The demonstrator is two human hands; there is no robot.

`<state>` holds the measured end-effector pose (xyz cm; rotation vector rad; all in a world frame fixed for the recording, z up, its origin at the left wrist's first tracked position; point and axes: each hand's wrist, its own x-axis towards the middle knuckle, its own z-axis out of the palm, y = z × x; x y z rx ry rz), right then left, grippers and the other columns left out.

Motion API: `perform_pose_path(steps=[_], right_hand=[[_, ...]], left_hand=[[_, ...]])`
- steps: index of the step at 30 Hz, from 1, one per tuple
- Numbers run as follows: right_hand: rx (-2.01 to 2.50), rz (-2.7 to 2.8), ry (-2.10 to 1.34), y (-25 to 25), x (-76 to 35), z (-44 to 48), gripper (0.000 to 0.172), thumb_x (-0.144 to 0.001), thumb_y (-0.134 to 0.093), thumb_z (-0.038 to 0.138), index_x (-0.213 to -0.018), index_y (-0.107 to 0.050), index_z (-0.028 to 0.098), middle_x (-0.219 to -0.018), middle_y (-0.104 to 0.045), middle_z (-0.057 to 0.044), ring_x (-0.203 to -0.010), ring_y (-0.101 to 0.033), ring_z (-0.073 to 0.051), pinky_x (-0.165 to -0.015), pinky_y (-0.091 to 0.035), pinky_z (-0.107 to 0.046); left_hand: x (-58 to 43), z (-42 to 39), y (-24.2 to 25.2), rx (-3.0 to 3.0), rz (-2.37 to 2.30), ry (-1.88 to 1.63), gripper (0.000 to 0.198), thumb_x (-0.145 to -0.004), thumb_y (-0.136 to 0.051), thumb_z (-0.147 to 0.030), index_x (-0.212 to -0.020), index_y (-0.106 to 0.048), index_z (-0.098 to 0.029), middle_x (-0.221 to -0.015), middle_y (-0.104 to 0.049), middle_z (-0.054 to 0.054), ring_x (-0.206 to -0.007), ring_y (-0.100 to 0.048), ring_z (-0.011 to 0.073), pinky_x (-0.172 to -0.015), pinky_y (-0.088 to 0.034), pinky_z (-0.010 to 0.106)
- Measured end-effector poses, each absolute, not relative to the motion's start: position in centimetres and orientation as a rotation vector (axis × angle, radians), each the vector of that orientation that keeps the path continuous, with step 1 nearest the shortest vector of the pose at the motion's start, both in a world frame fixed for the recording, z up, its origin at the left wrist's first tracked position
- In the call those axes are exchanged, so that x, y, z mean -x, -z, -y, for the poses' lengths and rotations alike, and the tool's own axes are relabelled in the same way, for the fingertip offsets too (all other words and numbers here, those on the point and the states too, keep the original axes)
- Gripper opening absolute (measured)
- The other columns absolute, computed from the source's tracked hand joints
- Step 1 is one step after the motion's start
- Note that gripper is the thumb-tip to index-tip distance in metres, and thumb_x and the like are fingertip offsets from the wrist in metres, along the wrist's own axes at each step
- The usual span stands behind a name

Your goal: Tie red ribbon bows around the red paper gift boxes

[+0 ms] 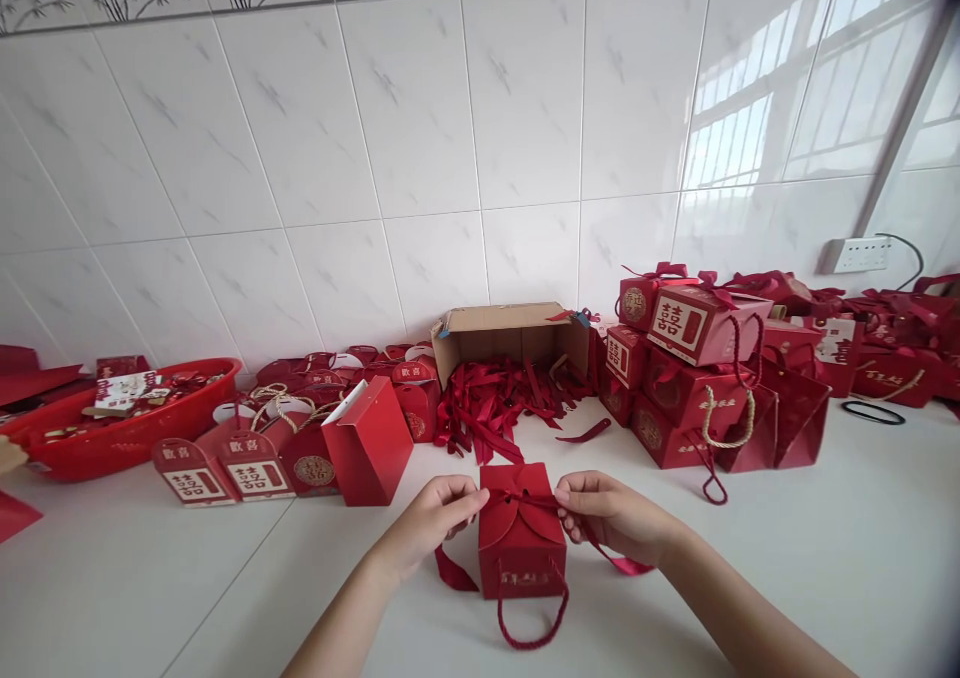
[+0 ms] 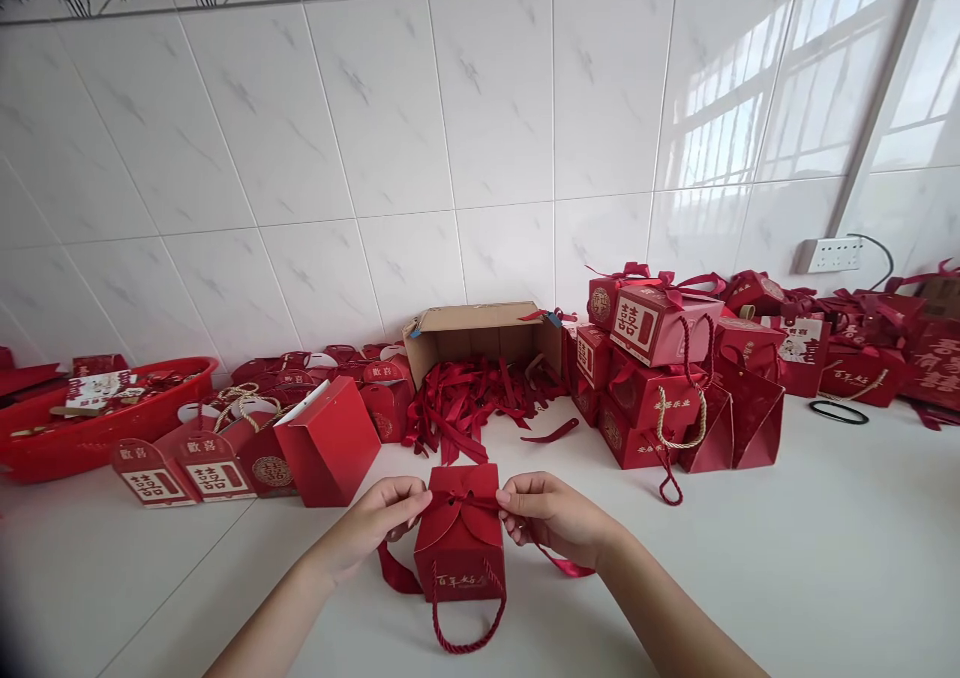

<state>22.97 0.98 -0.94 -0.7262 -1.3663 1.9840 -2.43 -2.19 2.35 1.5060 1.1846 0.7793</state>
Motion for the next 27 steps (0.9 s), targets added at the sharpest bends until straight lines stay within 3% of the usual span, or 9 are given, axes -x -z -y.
perform_pose_path(steps=[7,10,13,17,21,27], right_hand=[[0.718,1.278,-2.059,0.9,-23.9,-1.4,0.026,-0.068,-0.081,0.031,-0.064,-0.062,0.013,-0.060,-0.058,0.001,-0.055,-0.052,-0.007,-0.056,-0.038,-0.021],[0.694,1.261,-2.086,0.8,-24.5,-1.4,0.019,-0.071,-0.078,0.028,-0.071,-0.067,0.012,-0.065,-0.063,-0.003,-0.059,-0.056,-0.009,-0.060,-0.041,-0.022],[0.634,1.223,-2.089,0.5,-24.8,-1.2,0.019,-0.072,-0.076,0.029,-0.080,-0.069,0.014,-0.070,-0.064,-0.002,-0.062,-0.058,-0.010,-0.067,-0.043,-0.025],[0.581,1.231,-2.082,-0.8,-24.8,-0.8,0.018,-0.077,-0.073,0.029,-0.083,-0.070,0.013,-0.073,-0.066,-0.004,-0.066,-0.061,-0.011,-0.070,-0.045,-0.028],[0.563,1.312,-2.074,-2.5,-24.3,-0.5,0.020,-0.079,-0.072,0.027,-0.091,-0.069,0.012,-0.076,-0.068,-0.004,-0.066,-0.064,-0.011,-0.070,-0.046,-0.027],[0.549,1.266,-2.131,-3.7,-24.0,-0.1,0.019,-0.080,-0.071,0.029,-0.091,-0.065,0.014,-0.078,-0.068,-0.002,-0.064,-0.065,-0.011,-0.068,-0.047,-0.025]], left_hand=[[2.6,2.3,-2.6,-1.560,-1.118,-0.728,0.044,-0.077,-0.064,-0.046,-0.056,-0.037,-0.018,-0.060,-0.035,-0.005,-0.056,-0.026,0.0093,-0.054,-0.020,0.025],[2.8,2.7,-3.0,-1.624,-1.138,-0.730,0.043,-0.081,-0.059,-0.045,-0.057,-0.037,-0.018,-0.062,-0.035,-0.004,-0.058,-0.027,0.0099,-0.056,-0.022,0.025],[3.4,2.9,-3.7,-1.640,-1.213,-0.728,0.038,-0.082,-0.057,-0.049,-0.063,-0.047,-0.018,-0.066,-0.041,-0.003,-0.063,-0.037,0.0116,-0.060,-0.029,0.025],[3.8,3.0,-5.5,-1.646,-1.427,-0.756,0.035,-0.080,-0.058,-0.053,-0.085,-0.059,-0.019,-0.089,-0.058,0.002,-0.082,-0.053,0.0176,-0.073,-0.039,0.027],[1.5,3.8,-6.9,-1.857,-1.451,-0.917,0.025,-0.078,-0.064,-0.043,-0.092,-0.059,-0.022,-0.105,-0.062,0.004,-0.101,-0.055,0.0219,-0.089,-0.039,0.032],[-3.4,4.2,-6.5,-2.191,-1.343,-0.900,0.013,-0.081,-0.059,-0.034,-0.089,-0.056,-0.024,-0.082,-0.067,0.002,-0.076,-0.061,0.0204,-0.074,-0.043,0.032]])
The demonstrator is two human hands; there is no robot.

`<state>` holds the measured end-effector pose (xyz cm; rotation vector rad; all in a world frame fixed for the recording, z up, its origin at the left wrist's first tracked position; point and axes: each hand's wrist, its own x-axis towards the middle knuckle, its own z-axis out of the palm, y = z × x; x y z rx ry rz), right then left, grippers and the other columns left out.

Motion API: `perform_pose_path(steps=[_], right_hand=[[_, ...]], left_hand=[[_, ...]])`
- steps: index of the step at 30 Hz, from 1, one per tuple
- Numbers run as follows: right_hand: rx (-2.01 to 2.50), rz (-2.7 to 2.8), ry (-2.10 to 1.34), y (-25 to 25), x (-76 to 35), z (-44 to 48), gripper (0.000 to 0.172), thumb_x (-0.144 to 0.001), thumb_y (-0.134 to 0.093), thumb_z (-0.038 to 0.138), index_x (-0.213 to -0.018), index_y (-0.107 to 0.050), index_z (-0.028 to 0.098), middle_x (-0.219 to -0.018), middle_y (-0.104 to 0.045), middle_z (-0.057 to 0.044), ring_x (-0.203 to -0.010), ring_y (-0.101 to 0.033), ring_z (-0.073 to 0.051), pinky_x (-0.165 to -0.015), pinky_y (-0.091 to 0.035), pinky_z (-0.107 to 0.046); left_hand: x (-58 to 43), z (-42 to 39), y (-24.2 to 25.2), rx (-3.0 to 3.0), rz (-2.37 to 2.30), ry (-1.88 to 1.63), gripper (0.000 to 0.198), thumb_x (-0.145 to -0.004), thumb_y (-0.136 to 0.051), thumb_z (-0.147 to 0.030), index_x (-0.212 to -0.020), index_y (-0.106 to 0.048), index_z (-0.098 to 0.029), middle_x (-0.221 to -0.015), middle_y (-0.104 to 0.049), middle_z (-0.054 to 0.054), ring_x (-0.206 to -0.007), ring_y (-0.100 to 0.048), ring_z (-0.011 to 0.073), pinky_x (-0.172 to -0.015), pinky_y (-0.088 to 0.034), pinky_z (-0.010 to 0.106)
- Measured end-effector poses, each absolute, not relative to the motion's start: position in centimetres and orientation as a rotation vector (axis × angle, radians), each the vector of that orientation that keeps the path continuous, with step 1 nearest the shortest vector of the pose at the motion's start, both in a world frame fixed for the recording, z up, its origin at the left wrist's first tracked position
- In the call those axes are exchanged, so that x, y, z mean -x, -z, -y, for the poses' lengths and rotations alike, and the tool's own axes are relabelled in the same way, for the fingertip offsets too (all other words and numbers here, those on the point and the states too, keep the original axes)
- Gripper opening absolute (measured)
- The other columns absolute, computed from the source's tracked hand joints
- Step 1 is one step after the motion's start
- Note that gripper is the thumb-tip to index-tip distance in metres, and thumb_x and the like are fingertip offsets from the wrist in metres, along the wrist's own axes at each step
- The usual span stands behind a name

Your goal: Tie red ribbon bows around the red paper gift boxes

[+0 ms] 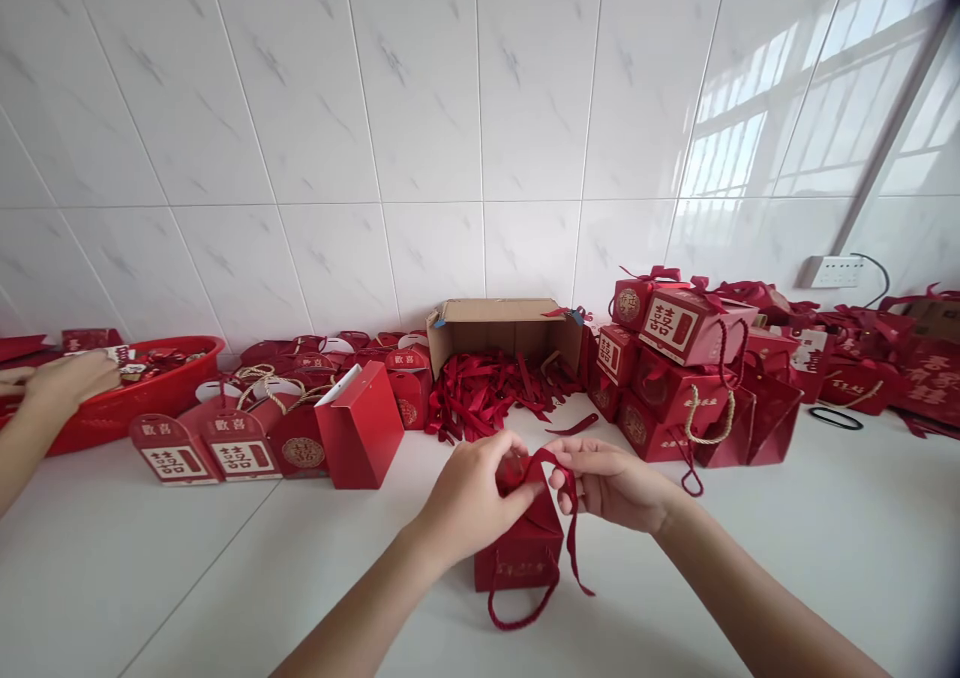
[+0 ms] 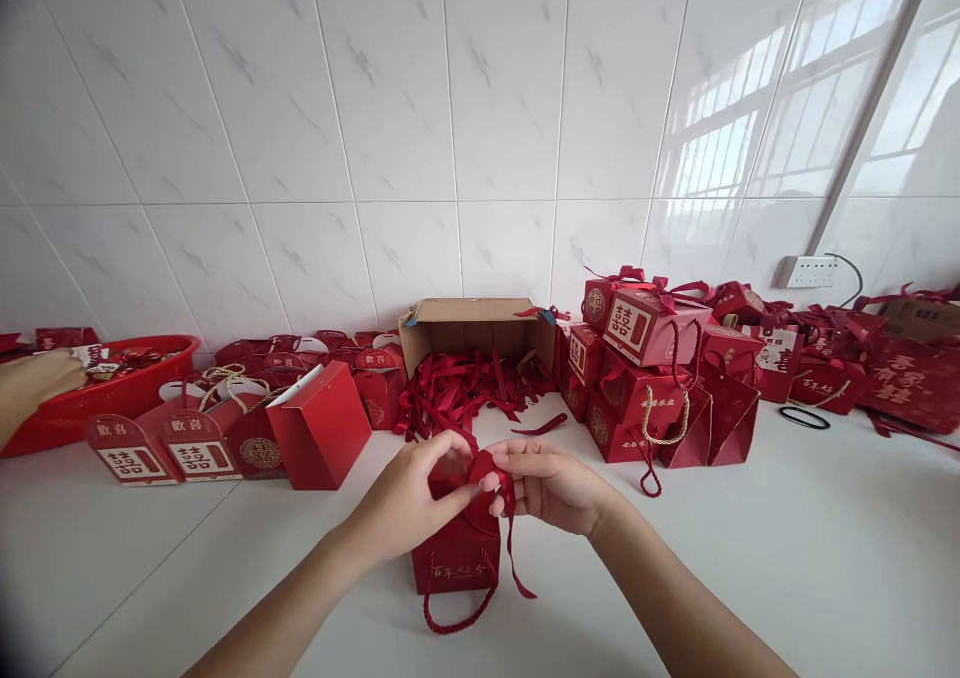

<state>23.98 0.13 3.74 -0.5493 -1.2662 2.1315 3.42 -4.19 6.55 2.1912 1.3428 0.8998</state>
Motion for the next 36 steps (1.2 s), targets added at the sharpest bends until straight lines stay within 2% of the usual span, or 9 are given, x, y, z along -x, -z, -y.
perform_pose_path(steps=[5,10,13,18,21,24,29,33,36], right_hand=[[0.717,1.362,-1.994,-3.9,-25.0,0.0,0.025,-0.079,-0.071,0.035,-0.096,-0.065,0.017,-0.077,-0.069,-0.002,-0.055,-0.058,-0.007,-0.059,-0.043,-0.022],[0.880,1.707,-1.554,-3.8,-23.8,0.2,0.048,-0.077,-0.071,0.046,-0.113,-0.064,0.015,-0.062,-0.063,0.000,-0.054,-0.051,-0.009,-0.053,-0.038,-0.022],[0.805,1.831,-1.439,-3.4,-22.1,0.2,0.043,-0.080,-0.066,0.048,-0.109,-0.065,0.016,-0.064,-0.059,0.001,-0.059,-0.053,-0.011,-0.057,-0.041,-0.025],[0.738,1.870,-1.141,-2.5,-20.9,0.3,0.026,-0.083,-0.063,0.044,-0.081,-0.066,0.018,-0.083,-0.062,-0.004,-0.073,-0.052,-0.015,-0.067,-0.041,-0.028],[0.734,1.870,-1.097,-2.2,-20.9,0.6,0.025,-0.088,-0.057,0.043,-0.084,-0.061,0.019,-0.091,-0.062,-0.004,-0.076,-0.052,-0.015,-0.069,-0.040,-0.029],[0.772,1.828,-1.149,-1.8,-20.5,1.0,0.027,-0.090,-0.051,0.045,-0.085,-0.056,0.020,-0.081,-0.059,-0.002,-0.072,-0.050,-0.014,-0.067,-0.040,-0.028],[0.771,1.627,-1.320,-1.5,-19.0,1.4,0.029,-0.091,-0.047,0.048,-0.083,-0.047,0.020,-0.078,-0.061,-0.002,-0.074,-0.055,-0.015,-0.069,-0.043,-0.028],[0.952,1.575,-1.189,-1.8,-18.0,1.7,0.025,-0.090,-0.046,0.041,-0.077,-0.046,0.020,-0.069,-0.061,0.000,-0.065,-0.054,-0.014,-0.064,-0.042,-0.027],[1.067,1.623,-1.027,-1.9,-17.6,1.9,0.019,-0.086,-0.049,0.034,-0.074,-0.050,0.020,-0.062,-0.060,0.000,-0.061,-0.055,-0.015,-0.062,-0.041,-0.028]], left_hand=[[-4.0,3.5,-5.6,-2.262,-1.486,-1.086,0.017,-0.083,-0.046,-0.018,-0.098,-0.051,-0.024,-0.075,-0.065,0.001,-0.065,-0.059,0.0189,-0.067,-0.041,0.031],[-4.3,3.7,-5.4,-2.240,-1.500,-1.095,0.026,-0.087,-0.046,-0.029,-0.112,-0.044,-0.022,-0.072,-0.062,-0.001,-0.065,-0.056,0.0189,-0.067,-0.041,0.032],[-4.0,3.7,-5.4,-2.195,-1.464,-1.099,0.031,-0.084,-0.048,-0.027,-0.114,-0.042,-0.021,-0.075,-0.058,0.000,-0.067,-0.055,0.0182,-0.069,-0.043,0.033],[-0.8,3.8,-5.8,-2.162,-1.015,-1.002,0.055,-0.070,-0.058,-0.016,-0.122,-0.045,-0.026,-0.109,-0.057,0.006,-0.107,-0.052,0.0233,-0.096,-0.041,0.038],[0.7,3.5,-5.1,-2.078,-1.131,-1.036,0.042,-0.074,-0.057,-0.018,-0.114,-0.050,-0.026,-0.113,-0.055,0.006,-0.113,-0.048,0.0235,-0.102,-0.035,0.039],[1.1,2.7,-3.4,-1.874,-1.381,-1.075,0.020,-0.082,-0.058,-0.037,-0.094,-0.051,-0.023,-0.101,-0.055,0.003,-0.098,-0.053,0.0206,-0.091,-0.041,0.036],[1.1,1.8,-0.8,-1.438,-1.326,-0.863,0.044,-0.079,-0.053,-0.063,-0.079,-0.046,-0.019,-0.074,-0.049,-0.003,-0.063,-0.047,0.0115,-0.056,-0.037,0.024],[1.5,2.3,-1.4,-1.386,-1.305,-0.754,0.049,-0.079,-0.052,-0.065,-0.072,-0.053,-0.016,-0.056,-0.039,-0.006,-0.049,-0.034,0.0083,-0.047,-0.024,0.023],[1.8,3.1,-3.2,-1.344,-1.192,-0.742,0.045,-0.076,-0.062,-0.056,-0.059,-0.049,-0.017,-0.049,-0.032,-0.008,-0.045,-0.026,0.0063,-0.048,-0.023,0.024]])
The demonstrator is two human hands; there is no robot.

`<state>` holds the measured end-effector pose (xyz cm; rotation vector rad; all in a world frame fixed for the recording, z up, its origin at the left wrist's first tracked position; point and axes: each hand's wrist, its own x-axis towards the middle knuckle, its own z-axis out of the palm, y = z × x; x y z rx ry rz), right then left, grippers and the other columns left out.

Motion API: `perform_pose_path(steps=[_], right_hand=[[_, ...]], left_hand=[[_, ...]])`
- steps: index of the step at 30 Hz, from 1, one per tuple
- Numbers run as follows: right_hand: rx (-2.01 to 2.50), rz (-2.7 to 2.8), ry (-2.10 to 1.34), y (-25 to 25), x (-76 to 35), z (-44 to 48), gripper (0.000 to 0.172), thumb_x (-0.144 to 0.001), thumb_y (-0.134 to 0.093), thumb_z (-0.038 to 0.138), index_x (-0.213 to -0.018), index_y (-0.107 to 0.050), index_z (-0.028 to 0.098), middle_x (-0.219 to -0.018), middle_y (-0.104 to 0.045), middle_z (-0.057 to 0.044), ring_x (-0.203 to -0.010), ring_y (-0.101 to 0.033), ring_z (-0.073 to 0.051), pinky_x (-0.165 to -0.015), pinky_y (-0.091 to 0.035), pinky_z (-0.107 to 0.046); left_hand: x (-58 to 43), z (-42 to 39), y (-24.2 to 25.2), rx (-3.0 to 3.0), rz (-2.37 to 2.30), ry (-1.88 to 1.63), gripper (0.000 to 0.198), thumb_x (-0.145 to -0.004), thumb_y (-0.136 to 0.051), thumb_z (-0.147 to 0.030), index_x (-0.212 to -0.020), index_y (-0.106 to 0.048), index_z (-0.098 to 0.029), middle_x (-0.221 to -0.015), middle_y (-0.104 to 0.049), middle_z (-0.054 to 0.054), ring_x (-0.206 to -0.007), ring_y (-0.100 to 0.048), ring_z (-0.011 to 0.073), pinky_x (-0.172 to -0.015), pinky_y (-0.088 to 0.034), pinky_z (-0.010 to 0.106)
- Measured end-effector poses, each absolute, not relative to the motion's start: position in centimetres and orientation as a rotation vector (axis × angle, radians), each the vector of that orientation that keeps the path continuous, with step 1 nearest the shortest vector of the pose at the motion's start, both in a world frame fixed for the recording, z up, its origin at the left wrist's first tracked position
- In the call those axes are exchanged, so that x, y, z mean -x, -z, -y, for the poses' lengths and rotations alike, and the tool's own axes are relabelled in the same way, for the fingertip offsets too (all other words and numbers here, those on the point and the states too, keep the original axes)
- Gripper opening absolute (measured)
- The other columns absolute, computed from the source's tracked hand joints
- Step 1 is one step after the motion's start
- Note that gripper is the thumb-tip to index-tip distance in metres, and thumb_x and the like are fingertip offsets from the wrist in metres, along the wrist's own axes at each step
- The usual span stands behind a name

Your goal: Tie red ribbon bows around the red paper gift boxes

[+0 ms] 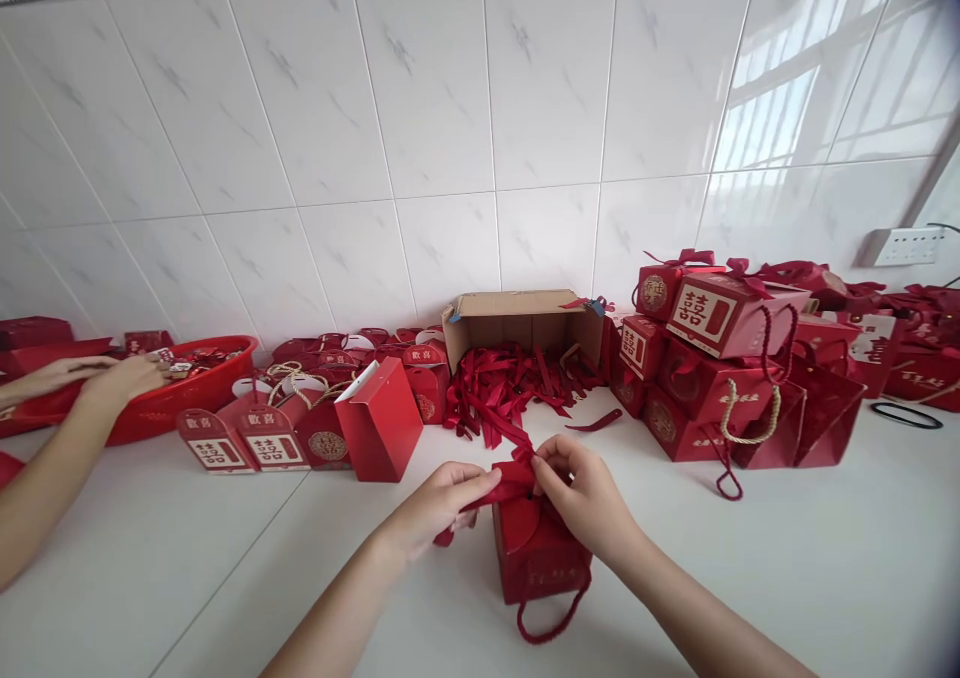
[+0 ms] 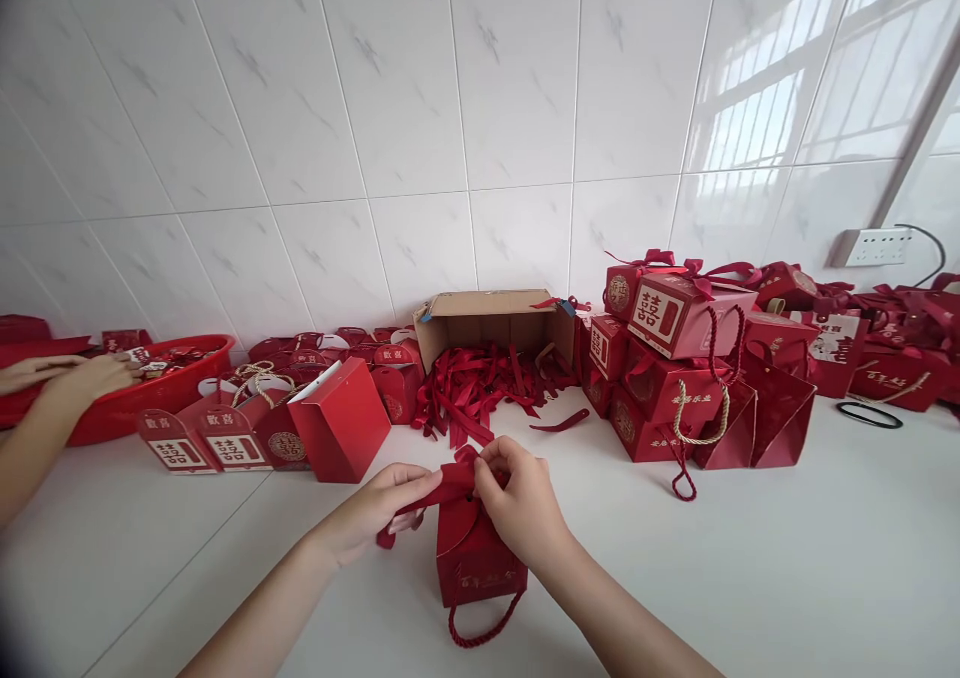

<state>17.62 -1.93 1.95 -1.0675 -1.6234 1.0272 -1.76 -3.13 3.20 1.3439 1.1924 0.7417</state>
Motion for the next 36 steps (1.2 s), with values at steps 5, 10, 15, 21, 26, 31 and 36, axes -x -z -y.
perform_pose_path(steps=[5,10,15,21,26,31,36], right_hand=[[1.141,1.694,-0.876,-1.9,-17.4,2.2,0.013,-0.080,-0.053,0.029,-0.070,-0.052,0.021,-0.062,-0.063,0.000,-0.060,-0.056,-0.017,-0.061,-0.040,-0.028],[1.056,1.767,-0.864,-2.1,-17.8,2.5,0.012,-0.081,-0.051,0.026,-0.072,-0.056,0.020,-0.063,-0.063,0.000,-0.058,-0.054,-0.015,-0.057,-0.040,-0.025],[0.953,1.815,-0.857,-2.0,-17.9,2.7,0.018,-0.083,-0.053,0.031,-0.072,-0.059,0.018,-0.068,-0.064,-0.002,-0.063,-0.056,-0.015,-0.060,-0.042,-0.025],[0.922,1.675,-1.062,-1.7,-18.0,2.6,0.035,-0.089,-0.049,0.044,-0.067,-0.054,0.018,-0.069,-0.065,-0.004,-0.068,-0.059,-0.017,-0.066,-0.044,-0.027],[0.874,1.686,-1.141,-1.9,-18.5,2.3,0.033,-0.088,-0.051,0.045,-0.073,-0.060,0.016,-0.072,-0.063,-0.003,-0.070,-0.056,-0.016,-0.067,-0.043,-0.027],[0.903,1.664,-1.121,-1.9,-18.7,2.5,0.034,-0.087,-0.052,0.045,-0.069,-0.060,0.017,-0.071,-0.063,-0.003,-0.069,-0.054,-0.016,-0.065,-0.042,-0.026],[1.006,1.529,-1.067,-1.6,-18.4,2.7,0.030,-0.084,-0.058,0.045,-0.072,-0.059,0.017,-0.069,-0.066,-0.003,-0.068,-0.056,-0.017,-0.067,-0.043,-0.027]], left_hand=[[0.9,4.0,-6.7,-1.403,-1.048,-0.724,0.041,-0.078,-0.064,-0.046,-0.053,-0.053,-0.016,-0.050,-0.048,-0.003,-0.046,-0.037,0.0071,-0.051,-0.028,0.024],[-1.6,3.2,-9.6,-1.560,-1.036,-0.843,0.034,-0.081,-0.063,-0.042,-0.063,-0.067,-0.015,-0.063,-0.059,0.001,-0.063,-0.051,0.0105,-0.063,-0.038,0.023],[-3.7,1.2,-10.3,-1.521,-1.076,-0.800,0.032,-0.080,-0.062,-0.046,-0.081,-0.070,-0.014,-0.041,-0.038,-0.007,-0.040,-0.030,0.0074,-0.045,-0.027,0.023],[-3.3,0.1,-8.7,-1.525,-1.054,-1.001,0.049,-0.087,-0.043,-0.059,-0.084,-0.065,-0.016,-0.051,-0.037,-0.006,-0.050,-0.034,0.0090,-0.055,-0.033,0.023],[-1.0,1.3,-6.6,-1.697,-1.161,-0.872,0.046,-0.087,-0.046,-0.057,-0.082,-0.066,-0.016,-0.079,-0.062,0.003,-0.079,-0.053,0.0163,-0.075,-0.041,0.028],[-0.4,1.8,-4.9,-1.795,-1.187,-0.941,0.027,-0.076,-0.068,-0.043,-0.082,-0.071,-0.018,-0.082,-0.070,0.004,-0.082,-0.059,0.0194,-0.075,-0.042,0.028],[-0.7,2.2,-4.4,-1.768,-1.148,-1.024,0.023,-0.081,-0.064,-0.038,-0.073,-0.064,-0.017,-0.075,-0.067,0.002,-0.075,-0.059,0.0162,-0.073,-0.044,0.026]])
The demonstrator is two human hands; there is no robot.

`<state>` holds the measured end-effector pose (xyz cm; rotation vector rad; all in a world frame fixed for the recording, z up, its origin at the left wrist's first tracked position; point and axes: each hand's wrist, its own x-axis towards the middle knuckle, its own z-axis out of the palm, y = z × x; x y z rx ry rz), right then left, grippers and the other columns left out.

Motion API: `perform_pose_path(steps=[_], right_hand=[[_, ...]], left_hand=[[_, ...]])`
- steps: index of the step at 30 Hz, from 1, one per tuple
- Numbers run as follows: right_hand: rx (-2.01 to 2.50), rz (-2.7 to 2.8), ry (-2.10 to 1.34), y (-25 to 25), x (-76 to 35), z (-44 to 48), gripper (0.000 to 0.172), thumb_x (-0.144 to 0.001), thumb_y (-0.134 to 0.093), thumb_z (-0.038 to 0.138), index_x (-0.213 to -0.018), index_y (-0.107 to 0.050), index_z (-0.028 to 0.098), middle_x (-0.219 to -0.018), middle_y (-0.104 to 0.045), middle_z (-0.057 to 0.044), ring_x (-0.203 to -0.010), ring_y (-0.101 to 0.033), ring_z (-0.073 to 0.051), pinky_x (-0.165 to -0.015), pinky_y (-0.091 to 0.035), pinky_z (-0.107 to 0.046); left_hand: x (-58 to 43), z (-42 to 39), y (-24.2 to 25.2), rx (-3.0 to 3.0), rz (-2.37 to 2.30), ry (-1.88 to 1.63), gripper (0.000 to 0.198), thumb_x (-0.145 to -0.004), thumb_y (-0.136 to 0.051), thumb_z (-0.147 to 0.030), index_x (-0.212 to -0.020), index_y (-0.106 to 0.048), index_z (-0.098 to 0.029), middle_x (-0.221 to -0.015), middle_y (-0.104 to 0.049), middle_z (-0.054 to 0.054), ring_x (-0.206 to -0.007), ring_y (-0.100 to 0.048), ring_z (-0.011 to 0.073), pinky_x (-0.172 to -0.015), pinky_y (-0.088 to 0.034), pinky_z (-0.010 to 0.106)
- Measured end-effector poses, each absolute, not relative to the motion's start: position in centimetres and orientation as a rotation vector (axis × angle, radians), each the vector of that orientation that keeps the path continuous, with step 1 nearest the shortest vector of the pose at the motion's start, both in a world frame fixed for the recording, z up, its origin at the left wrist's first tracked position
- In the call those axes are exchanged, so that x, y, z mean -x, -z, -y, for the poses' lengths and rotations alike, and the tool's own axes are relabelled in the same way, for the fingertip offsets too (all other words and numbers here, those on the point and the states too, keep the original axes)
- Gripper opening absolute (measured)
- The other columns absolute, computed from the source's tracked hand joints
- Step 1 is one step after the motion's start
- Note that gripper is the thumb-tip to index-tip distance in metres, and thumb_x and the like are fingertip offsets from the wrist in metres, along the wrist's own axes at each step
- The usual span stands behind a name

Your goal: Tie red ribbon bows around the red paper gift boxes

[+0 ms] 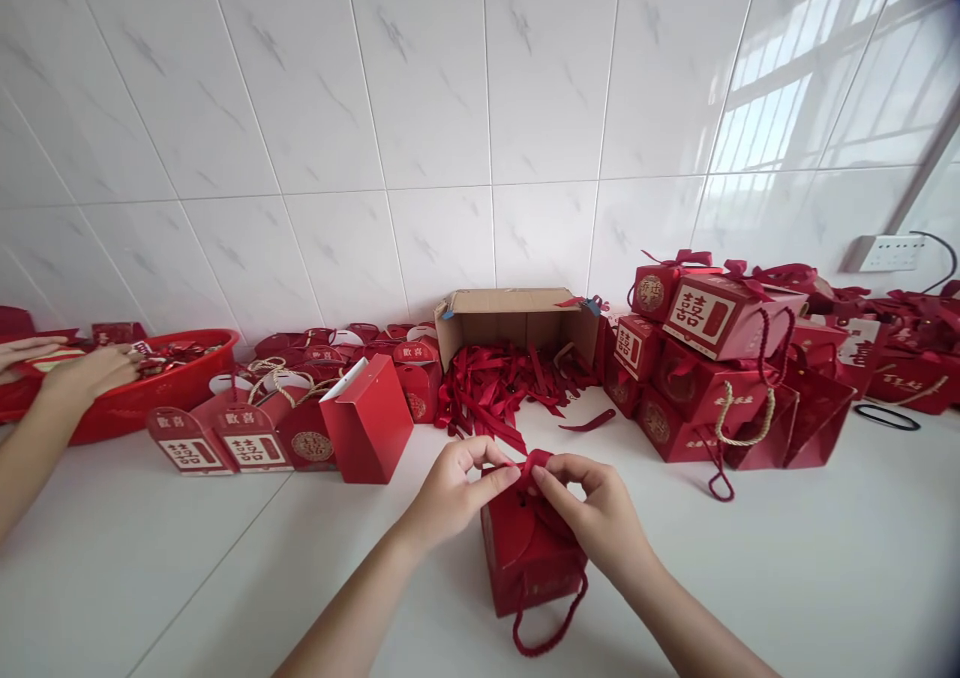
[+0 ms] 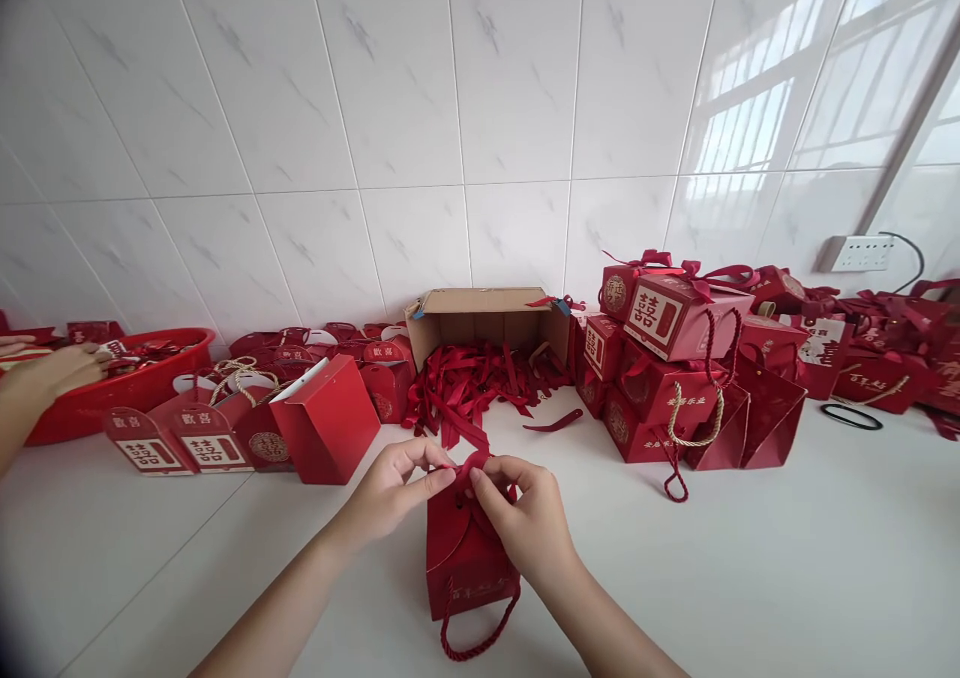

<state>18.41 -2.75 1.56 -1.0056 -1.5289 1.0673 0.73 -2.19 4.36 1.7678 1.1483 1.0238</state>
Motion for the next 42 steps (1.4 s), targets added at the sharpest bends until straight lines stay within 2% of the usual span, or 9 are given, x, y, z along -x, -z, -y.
perform_pose_path(steps=[5,12,17,22,28,32,35,37,42], right_hand=[[1.007,1.417,-1.068,-1.0,-18.4,2.7,0.027,-0.083,-0.061,0.042,-0.089,-0.042,0.023,-0.065,-0.066,0.002,-0.057,-0.052,-0.014,-0.055,-0.038,-0.024],[1.044,1.737,-0.667,-1.3,-19.3,2.8,0.019,-0.087,-0.055,0.034,-0.090,-0.070,0.023,-0.079,-0.070,-0.005,-0.075,-0.061,-0.020,-0.080,-0.044,-0.038],[1.086,1.803,-0.666,-1.0,-19.8,2.7,0.020,-0.079,-0.065,0.040,-0.088,-0.076,0.026,-0.091,-0.063,-0.009,-0.086,-0.060,-0.025,-0.083,-0.046,-0.043],[1.089,1.676,-0.932,-0.9,-20.1,2.6,0.022,-0.079,-0.064,0.043,-0.078,-0.076,0.025,-0.119,-0.055,-0.009,-0.108,-0.056,-0.028,-0.084,-0.050,-0.039],[0.995,1.557,-1.320,-1.8,-20.1,2.7,0.029,-0.079,-0.065,0.048,-0.077,-0.074,0.020,-0.143,-0.041,-0.008,-0.116,-0.055,-0.028,-0.078,-0.054,-0.032],[0.908,1.585,-1.345,-1.6,-19.9,2.7,0.026,-0.083,-0.062,0.045,-0.083,-0.076,0.022,-0.144,-0.041,-0.007,-0.119,-0.054,-0.027,-0.082,-0.053,-0.032],[0.904,1.575,-1.285,-1.0,-19.6,2.6,0.025,-0.083,-0.063,0.045,-0.084,-0.076,0.023,-0.139,-0.047,-0.007,-0.120,-0.052,-0.027,-0.088,-0.051,-0.034],[0.938,1.548,-1.221,-0.7,-19.3,2.5,0.026,-0.081,-0.064,0.046,-0.085,-0.077,0.023,-0.129,-0.053,-0.008,-0.116,-0.054,-0.026,-0.089,-0.051,-0.034],[0.966,1.527,-1.162,-0.6,-19.0,2.6,0.028,-0.081,-0.063,0.048,-0.086,-0.077,0.024,-0.112,-0.057,-0.008,-0.103,-0.058,-0.023,-0.084,-0.052,-0.033]], left_hand=[[-1.3,2.8,-4.1,-1.822,-1.130,-1.027,0.015,-0.077,-0.067,-0.030,-0.075,-0.059,-0.018,-0.079,-0.064,0.002,-0.080,-0.058,0.0163,-0.076,-0.045,0.027],[-2.2,2.9,-3.0,-1.923,-1.247,-1.199,0.012,-0.078,-0.064,-0.024,-0.067,-0.060,-0.020,-0.073,-0.066,0.002,-0.080,-0.059,0.0187,-0.087,-0.043,0.035],[-2.4,3.1,-2.2,-1.788,-1.202,-1.253,0.007,-0.078,-0.062,-0.020,-0.071,-0.061,-0.019,-0.076,-0.067,0.003,-0.078,-0.061,0.0180,-0.075,-0.047,0.029],[-2.7,3.3,-1.9,-1.731,-1.222,-1.256,0.017,-0.081,-0.060,-0.025,-0.067,-0.054,-0.019,-0.065,-0.055,-0.001,-0.064,-0.051,0.0130,-0.062,-0.042,0.024],[-2.6,3.0,-1.9,-1.755,-1.192,-1.284,0.021,-0.081,-0.060,-0.024,-0.065,-0.048,-0.019,-0.066,-0.052,-0.002,-0.067,-0.050,0.0123,-0.065,-0.041,0.023],[-2.6,2.7,-1.7,-1.771,-1.189,-1.284,0.018,-0.081,-0.059,-0.021,-0.065,-0.051,-0.019,-0.068,-0.056,-0.001,-0.071,-0.054,0.0129,-0.068,-0.043,0.023],[-2.4,2.3,-1.9,-1.727,-1.171,-1.233,0.006,-0.083,-0.059,-0.024,-0.084,-0.057,-0.019,-0.080,-0.064,0.001,-0.075,-0.058,0.0137,-0.069,-0.044,0.024],[-1.9,2.0,-2.3,-1.681,-1.157,-1.205,0.015,-0.084,-0.059,-0.028,-0.095,-0.056,-0.019,-0.089,-0.066,0.003,-0.077,-0.060,0.0144,-0.071,-0.046,0.026],[-1.0,1.6,-2.9,-1.866,-1.120,-1.063,0.011,-0.078,-0.067,-0.028,-0.084,-0.066,-0.018,-0.088,-0.068,0.004,-0.087,-0.061,0.0185,-0.082,-0.047,0.030]])
